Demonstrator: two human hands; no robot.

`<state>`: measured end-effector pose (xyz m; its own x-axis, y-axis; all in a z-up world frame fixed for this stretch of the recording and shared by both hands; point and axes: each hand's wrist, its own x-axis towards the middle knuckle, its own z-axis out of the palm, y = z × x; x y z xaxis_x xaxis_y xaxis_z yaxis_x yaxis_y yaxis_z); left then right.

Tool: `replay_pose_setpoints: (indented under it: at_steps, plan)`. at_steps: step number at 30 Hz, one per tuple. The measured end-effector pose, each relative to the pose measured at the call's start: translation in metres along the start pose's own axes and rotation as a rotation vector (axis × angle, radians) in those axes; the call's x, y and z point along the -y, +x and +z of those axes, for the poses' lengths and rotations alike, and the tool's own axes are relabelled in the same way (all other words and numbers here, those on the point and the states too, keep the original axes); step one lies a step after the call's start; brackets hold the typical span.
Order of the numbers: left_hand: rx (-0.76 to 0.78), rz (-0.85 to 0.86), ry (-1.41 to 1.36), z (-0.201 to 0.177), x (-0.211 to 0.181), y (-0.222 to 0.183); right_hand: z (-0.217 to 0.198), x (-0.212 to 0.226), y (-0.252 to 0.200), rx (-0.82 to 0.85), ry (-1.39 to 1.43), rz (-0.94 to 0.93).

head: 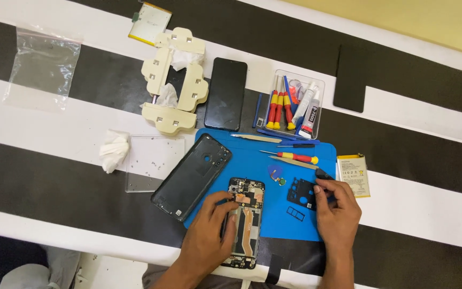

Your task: Disassembling a mobile phone by removing the battery and disconnecting internal components on a repair mat.

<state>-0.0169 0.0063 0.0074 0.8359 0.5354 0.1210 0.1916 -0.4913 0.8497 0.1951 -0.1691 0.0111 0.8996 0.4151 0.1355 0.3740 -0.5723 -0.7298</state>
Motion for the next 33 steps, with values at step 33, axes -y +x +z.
replay_pose_setpoints:
  at_steps: [33]
  plan:
    - [-0.083, 0.171, 0.211, -0.011, 0.016, -0.010, -0.013, 0.009, -0.002, 0.334, -0.294, 0.022]
